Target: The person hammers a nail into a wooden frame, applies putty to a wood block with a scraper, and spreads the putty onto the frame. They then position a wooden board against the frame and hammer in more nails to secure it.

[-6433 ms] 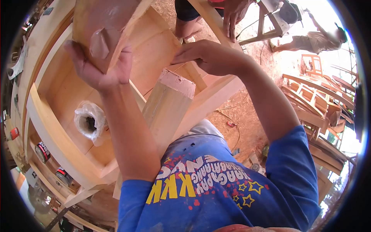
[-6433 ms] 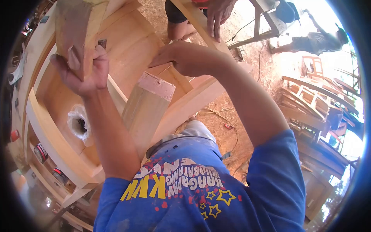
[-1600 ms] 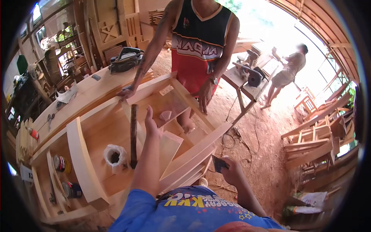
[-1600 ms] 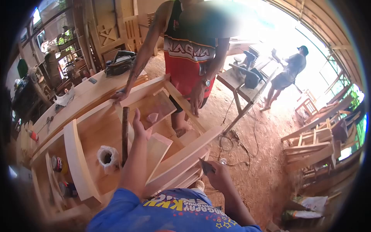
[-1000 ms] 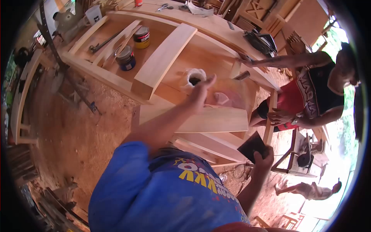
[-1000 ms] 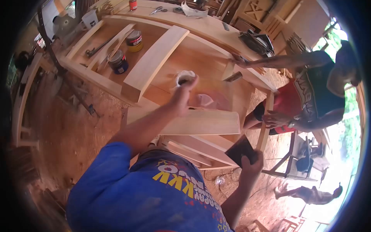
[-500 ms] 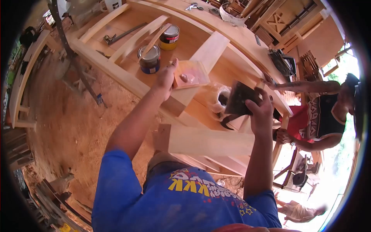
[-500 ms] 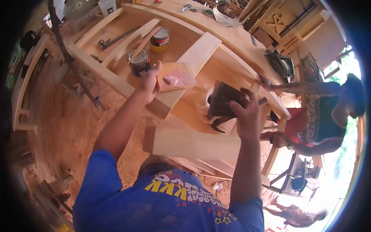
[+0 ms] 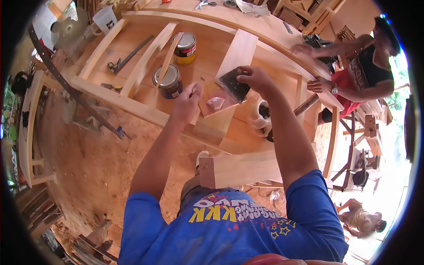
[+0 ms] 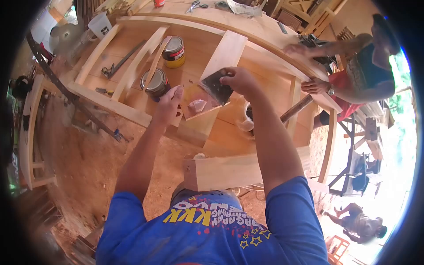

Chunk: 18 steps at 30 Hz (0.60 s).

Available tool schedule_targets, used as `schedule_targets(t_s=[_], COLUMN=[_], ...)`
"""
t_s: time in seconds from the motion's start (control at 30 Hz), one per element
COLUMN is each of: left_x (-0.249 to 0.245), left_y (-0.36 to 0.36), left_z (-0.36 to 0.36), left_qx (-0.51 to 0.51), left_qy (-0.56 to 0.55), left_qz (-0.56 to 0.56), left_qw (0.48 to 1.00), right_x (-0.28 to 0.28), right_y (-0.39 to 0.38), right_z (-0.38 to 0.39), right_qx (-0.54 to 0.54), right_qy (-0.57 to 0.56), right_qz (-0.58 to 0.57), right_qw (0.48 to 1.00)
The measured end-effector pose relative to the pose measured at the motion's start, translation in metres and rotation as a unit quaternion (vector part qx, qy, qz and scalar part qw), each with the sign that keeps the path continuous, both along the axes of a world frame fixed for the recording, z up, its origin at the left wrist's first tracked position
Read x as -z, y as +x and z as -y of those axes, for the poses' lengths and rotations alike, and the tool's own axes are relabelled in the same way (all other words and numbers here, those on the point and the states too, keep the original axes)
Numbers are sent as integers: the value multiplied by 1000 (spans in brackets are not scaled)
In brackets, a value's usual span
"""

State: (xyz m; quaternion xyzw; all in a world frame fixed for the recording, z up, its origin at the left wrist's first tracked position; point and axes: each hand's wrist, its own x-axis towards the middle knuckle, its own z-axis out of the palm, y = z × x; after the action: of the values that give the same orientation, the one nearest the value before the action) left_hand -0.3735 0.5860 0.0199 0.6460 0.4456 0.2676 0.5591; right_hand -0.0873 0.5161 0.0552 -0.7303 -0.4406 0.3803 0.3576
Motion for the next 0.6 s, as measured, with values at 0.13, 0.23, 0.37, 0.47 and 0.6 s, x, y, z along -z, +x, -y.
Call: schedule_targets(t_s=[0.13, 0.23, 0.37, 0.47, 0.6], left_x=[6, -33, -42, -59, -62], left_y=[-12, -35, -49, -29, 4], left_z=[19, 65, 131, 187, 210], left_qx=[-77, 14, 241, 363, 457], left_qy=[296, 94, 162, 275, 355], left_qz=[12, 98, 1, -59, -183], left_qw=[952, 991, 957, 889, 795], right_x=[-4, 1, 21, 70, 85], right_y=[10, 62, 91, 101, 97], right_z=[30, 89, 188, 224, 215], right_qx=[50, 86, -68, -143, -137], right_qy=[89, 144, -49, -99, -226], right_qz=[278, 306, 580, 674, 649], right_qw=[955, 937, 811, 718, 713])
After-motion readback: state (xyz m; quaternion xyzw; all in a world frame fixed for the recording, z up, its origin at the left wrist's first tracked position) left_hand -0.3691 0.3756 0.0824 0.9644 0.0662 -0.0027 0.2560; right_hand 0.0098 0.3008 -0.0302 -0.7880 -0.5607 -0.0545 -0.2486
